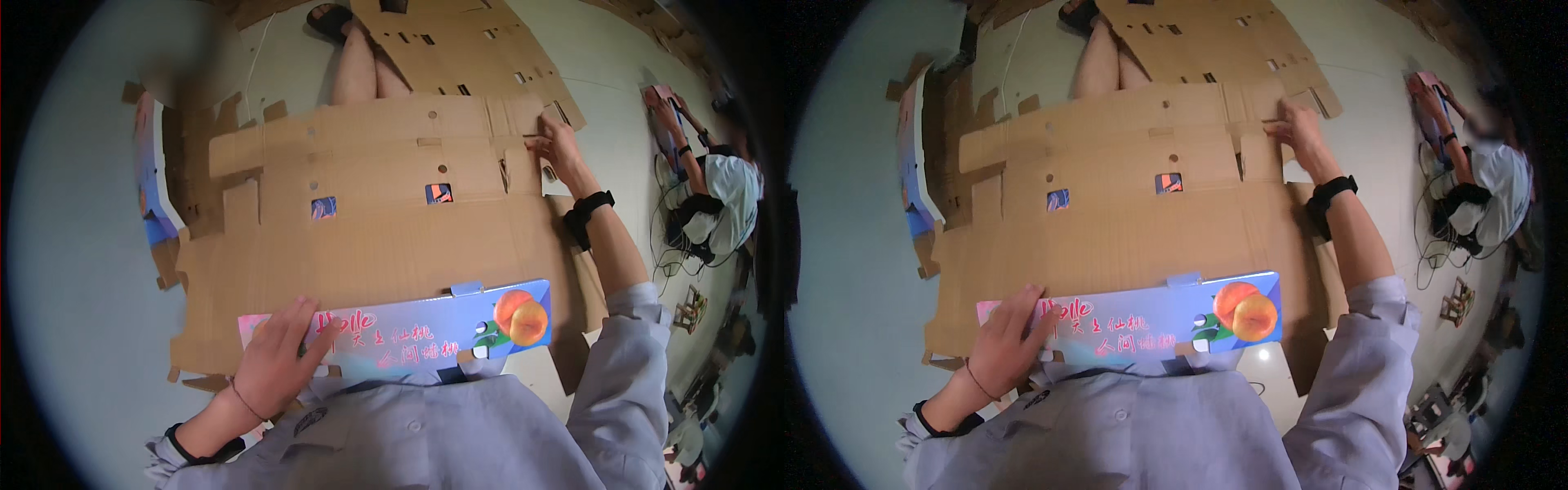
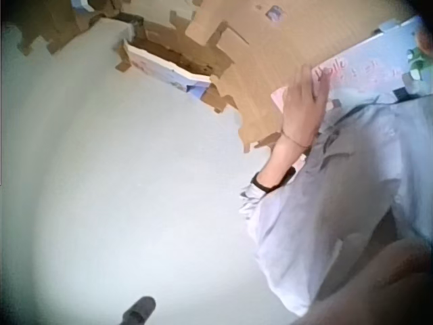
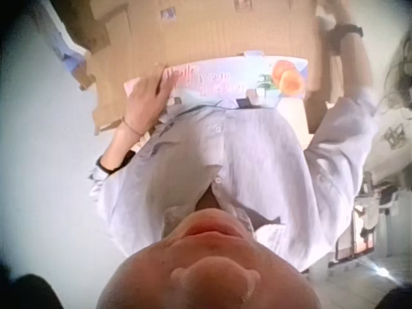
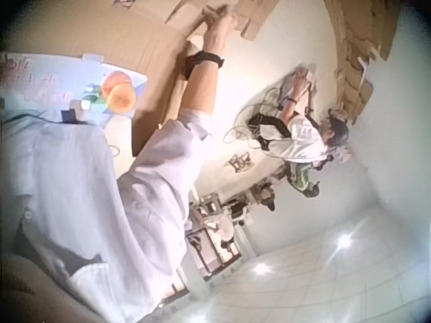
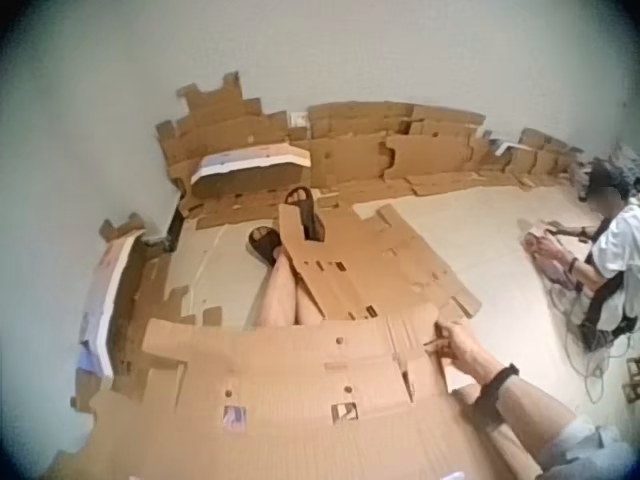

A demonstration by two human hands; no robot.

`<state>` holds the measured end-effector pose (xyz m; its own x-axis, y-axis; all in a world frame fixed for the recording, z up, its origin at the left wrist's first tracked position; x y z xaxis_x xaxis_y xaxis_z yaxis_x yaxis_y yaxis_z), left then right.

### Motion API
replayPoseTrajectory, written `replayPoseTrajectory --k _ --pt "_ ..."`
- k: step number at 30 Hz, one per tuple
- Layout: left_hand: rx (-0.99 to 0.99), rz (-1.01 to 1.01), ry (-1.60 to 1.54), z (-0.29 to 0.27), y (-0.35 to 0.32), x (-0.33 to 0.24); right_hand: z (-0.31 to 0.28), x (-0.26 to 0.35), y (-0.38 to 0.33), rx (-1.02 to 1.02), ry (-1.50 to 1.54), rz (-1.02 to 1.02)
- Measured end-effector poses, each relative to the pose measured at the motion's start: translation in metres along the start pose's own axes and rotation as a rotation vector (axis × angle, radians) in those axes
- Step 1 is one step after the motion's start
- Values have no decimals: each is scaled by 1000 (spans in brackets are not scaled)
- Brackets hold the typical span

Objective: Assemble cardboard fruit boxes by folding and slotting panels.

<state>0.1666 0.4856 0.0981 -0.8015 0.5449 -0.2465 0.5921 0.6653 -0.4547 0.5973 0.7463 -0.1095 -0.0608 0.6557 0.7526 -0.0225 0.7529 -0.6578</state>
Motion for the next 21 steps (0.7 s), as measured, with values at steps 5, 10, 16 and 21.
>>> replayPoseTrajectory --k 5,10,16,21 --pt "-29 -30 21 15 6 2 71 31 -5 424 -171 -193" --pt "-104 -26 67 17 14 -4 139 37 3 270 -1230 -536" --pt "-116 -58 54 0 12 -22 160 27 64 -60 -867 -326" --pt "257 -12 -339 -41 -2 -22 149 14 84 67 -468 -374"
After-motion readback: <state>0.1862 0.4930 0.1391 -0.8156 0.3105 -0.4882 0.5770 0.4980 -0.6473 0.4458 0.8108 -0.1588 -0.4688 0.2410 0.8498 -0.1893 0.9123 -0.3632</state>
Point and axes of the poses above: each hand's wrist, its own y-axis towards the middle knuckle, its own z-axis out of the palm, x = y × z, the point moved 5 cm from there along y, towards the middle knuckle, and after that the axes turned 10 degrees about x, right-handed, at the moved point
